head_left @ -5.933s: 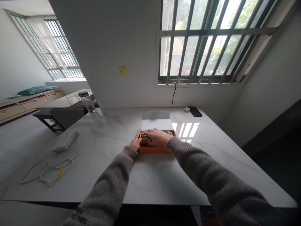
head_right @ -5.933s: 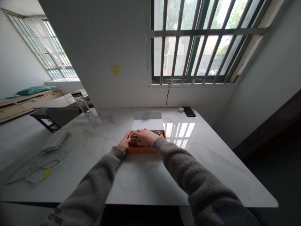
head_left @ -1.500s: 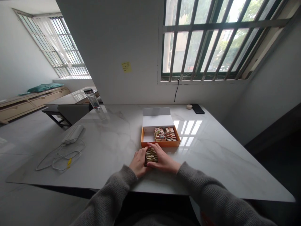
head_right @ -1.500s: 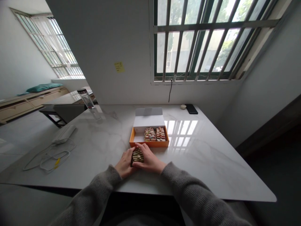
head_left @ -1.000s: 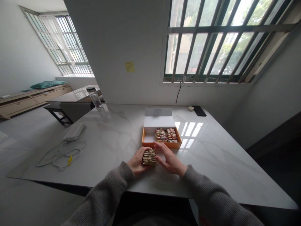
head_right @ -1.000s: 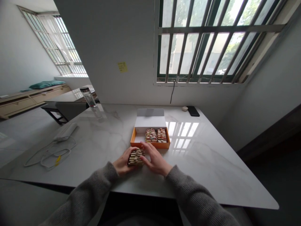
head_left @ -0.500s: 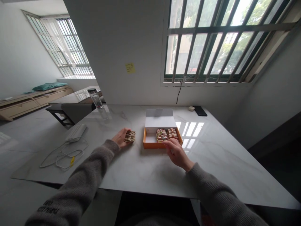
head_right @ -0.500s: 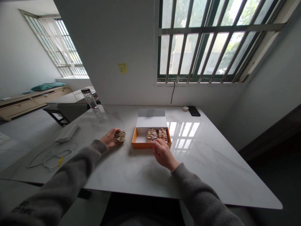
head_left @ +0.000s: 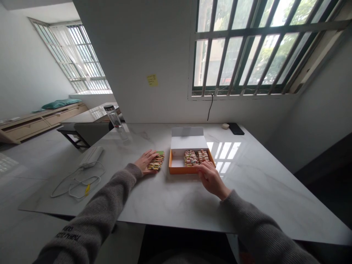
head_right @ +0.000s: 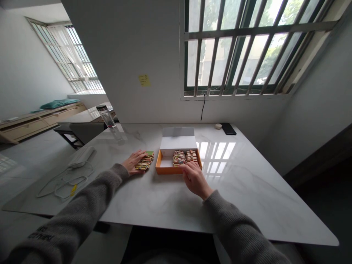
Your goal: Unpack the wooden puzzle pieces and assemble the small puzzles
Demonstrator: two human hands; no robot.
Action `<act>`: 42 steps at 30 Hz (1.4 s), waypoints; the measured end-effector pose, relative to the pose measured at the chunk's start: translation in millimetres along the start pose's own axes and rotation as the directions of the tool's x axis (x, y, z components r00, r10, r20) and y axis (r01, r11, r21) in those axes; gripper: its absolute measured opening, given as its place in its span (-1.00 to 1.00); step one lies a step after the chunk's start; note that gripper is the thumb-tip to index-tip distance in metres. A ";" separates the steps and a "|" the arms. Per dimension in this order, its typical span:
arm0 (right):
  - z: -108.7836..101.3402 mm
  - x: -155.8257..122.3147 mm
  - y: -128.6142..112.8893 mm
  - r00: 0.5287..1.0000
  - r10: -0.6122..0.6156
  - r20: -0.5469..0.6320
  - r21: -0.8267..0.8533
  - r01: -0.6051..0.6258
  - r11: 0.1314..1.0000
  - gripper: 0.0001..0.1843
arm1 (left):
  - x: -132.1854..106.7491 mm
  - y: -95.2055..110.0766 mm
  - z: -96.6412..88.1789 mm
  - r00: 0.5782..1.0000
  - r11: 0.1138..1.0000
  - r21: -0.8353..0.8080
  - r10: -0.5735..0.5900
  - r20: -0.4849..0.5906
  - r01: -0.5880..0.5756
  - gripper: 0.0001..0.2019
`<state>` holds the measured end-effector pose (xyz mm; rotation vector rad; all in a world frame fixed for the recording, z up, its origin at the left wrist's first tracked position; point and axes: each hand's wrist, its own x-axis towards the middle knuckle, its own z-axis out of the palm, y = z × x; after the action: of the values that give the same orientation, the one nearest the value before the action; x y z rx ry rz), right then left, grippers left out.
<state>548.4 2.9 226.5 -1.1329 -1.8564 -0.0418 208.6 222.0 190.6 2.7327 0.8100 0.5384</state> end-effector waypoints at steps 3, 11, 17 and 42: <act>0.2 -0.5 1.6 1.000 0.008 -0.004 0.003 -0.008 1.000 -0.68 | 1.5 -3.8 3.9 0.999 0.999 -0.022 0.046 0.003 -0.046 0.03; -0.1 -2.7 3.8 0.999 0.033 -0.004 -0.003 -0.033 0.999 -0.69 | -3.4 2.8 23.7 0.984 0.986 -0.093 -0.147 -0.103 0.137 -0.20; -0.9 -1.9 2.9 0.999 0.029 -0.021 0.008 -0.029 1.000 -0.68 | 1.1 13.7 32.2 0.975 0.985 -0.013 -0.172 -0.139 0.172 -0.25; 5.1 54.8 56.6 0.899 0.283 0.333 -0.359 -0.156 0.920 -0.58 | 122.3 130.2 28.4 0.991 0.994 -0.105 0.023 0.133 -0.009 -0.28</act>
<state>577.4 75.0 240.2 -1.6777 -2.0950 0.0053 377.2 180.9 241.5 2.6485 0.7071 0.3844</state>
